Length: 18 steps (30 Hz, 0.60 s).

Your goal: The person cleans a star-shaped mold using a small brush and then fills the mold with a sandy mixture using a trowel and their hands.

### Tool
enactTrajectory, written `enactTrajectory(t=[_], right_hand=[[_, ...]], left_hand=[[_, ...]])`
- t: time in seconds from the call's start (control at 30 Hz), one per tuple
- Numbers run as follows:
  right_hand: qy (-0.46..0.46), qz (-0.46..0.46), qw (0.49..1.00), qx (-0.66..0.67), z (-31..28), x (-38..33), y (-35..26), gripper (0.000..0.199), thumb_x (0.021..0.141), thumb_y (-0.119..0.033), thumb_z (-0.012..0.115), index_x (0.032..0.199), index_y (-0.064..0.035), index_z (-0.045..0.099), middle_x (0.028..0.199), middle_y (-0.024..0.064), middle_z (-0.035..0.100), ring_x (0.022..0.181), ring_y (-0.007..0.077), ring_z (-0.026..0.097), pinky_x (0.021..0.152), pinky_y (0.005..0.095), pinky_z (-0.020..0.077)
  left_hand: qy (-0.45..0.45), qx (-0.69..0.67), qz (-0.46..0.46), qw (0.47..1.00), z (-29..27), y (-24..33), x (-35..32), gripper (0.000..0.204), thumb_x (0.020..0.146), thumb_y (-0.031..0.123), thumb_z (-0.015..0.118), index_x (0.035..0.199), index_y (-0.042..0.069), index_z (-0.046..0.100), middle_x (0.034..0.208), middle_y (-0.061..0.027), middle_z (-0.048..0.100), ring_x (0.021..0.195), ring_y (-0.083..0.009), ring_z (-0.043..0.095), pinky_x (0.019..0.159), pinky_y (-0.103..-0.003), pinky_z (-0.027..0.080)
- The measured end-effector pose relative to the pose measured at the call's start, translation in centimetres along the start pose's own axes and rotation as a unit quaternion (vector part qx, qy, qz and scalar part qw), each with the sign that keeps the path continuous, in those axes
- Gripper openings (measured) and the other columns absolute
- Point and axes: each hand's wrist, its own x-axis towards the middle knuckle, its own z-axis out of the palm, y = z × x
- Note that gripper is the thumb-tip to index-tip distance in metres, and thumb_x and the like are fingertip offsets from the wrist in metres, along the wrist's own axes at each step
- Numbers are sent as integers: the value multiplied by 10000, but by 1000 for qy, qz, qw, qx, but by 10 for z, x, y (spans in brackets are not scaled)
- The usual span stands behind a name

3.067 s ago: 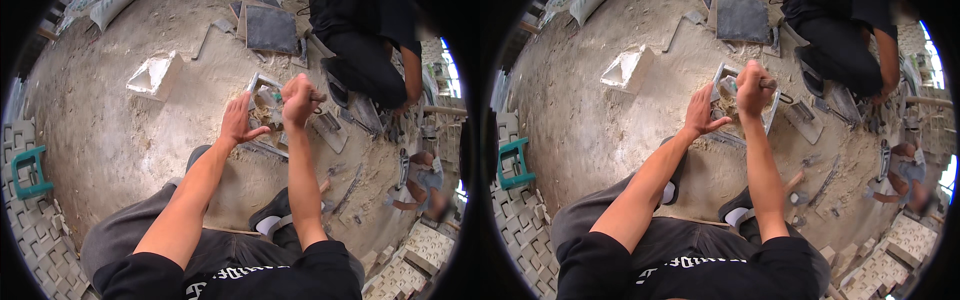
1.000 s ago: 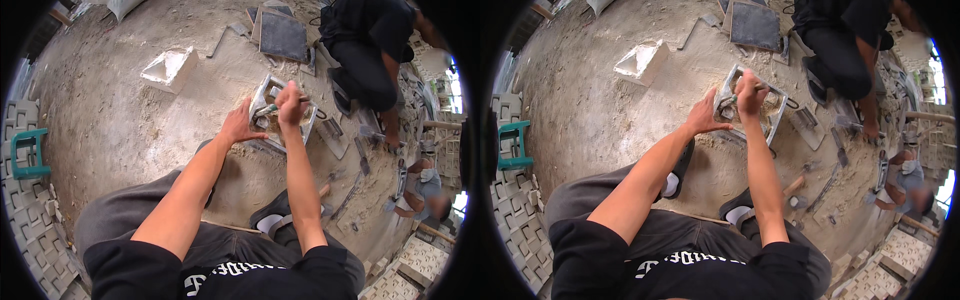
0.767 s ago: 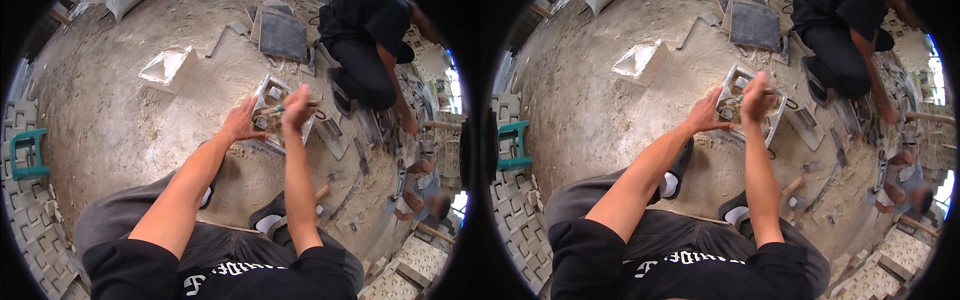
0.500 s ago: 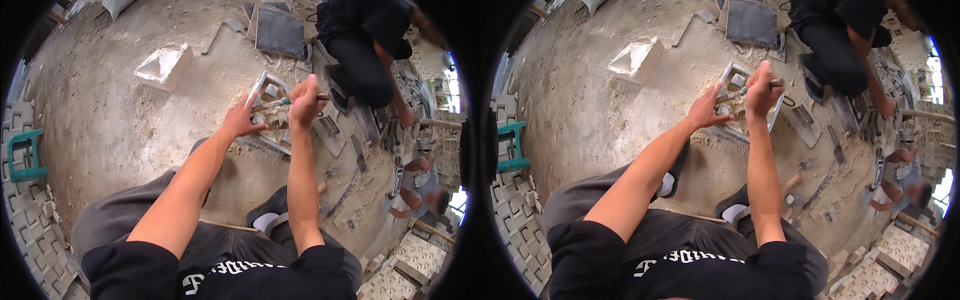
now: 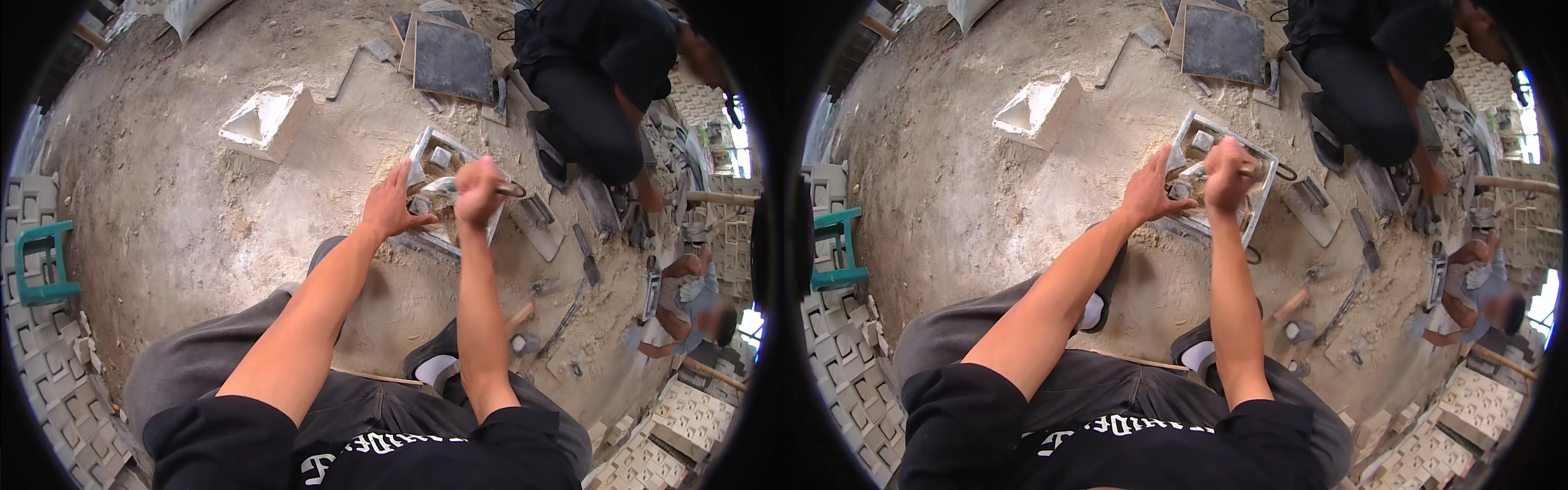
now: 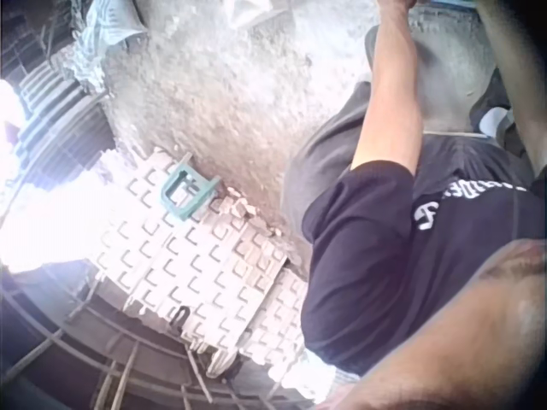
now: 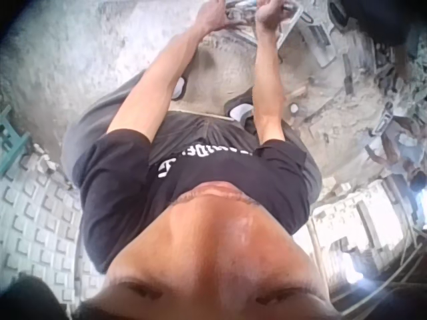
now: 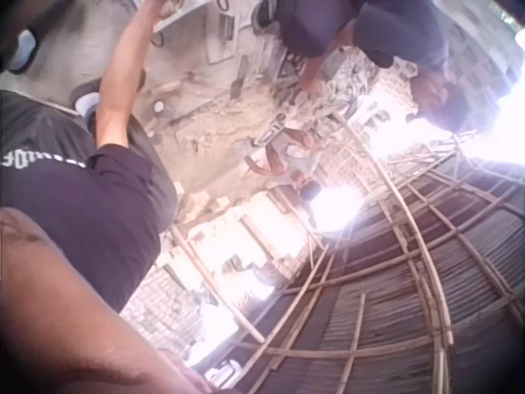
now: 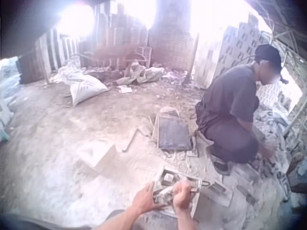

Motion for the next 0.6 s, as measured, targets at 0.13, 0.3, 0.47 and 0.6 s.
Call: enactTrajectory(t=[0.13, 0.3, 0.47, 0.6], right_hand=[[-52, 50, 997, -11, 0, 14, 18, 465, 986, -179, 501, 549, -98, 364, 495, -10, 385, 416, 81, 315, 413, 285, 235], [-154, 46, 985, 56, 4, 32, -33, 456, 976, -161, 477, 547, -90, 340, 488, -5, 359, 411, 81, 281, 414, 281, 221], [-196, 134, 970, -55, -26, 40, 32, 418, 968, -206, 445, 579, -93, 343, 518, 0, 321, 467, 103, 297, 448, 298, 243], [-111, 79, 991, 6, 4, 35, 6, 375, 944, -149, 508, 590, -87, 400, 512, -23, 375, 448, 62, 299, 435, 266, 235]], left_hand=[[-9, 13, -4, 1000, 4, -3, -9, 1334, 608, 757, 751, 1543, 12, 159, 1534, -208, 339, 1378, -345, 416, 1085, -451, 391], [-6, -1, -16, 1000, -5, -8, -9, 1318, 617, 750, 753, 1542, 18, 165, 1522, -203, 356, 1370, -340, 424, 1082, -444, 395], [1, -12, 12, 1000, 5, 6, -1, 1307, 621, 743, 756, 1539, 19, 172, 1505, -193, 378, 1344, -340, 449, 1063, -438, 414], [-16, 4, -18, 1000, -2, 0, -10, 1304, 623, 742, 755, 1538, 18, 173, 1493, -188, 393, 1330, -338, 463, 1054, -435, 424]])
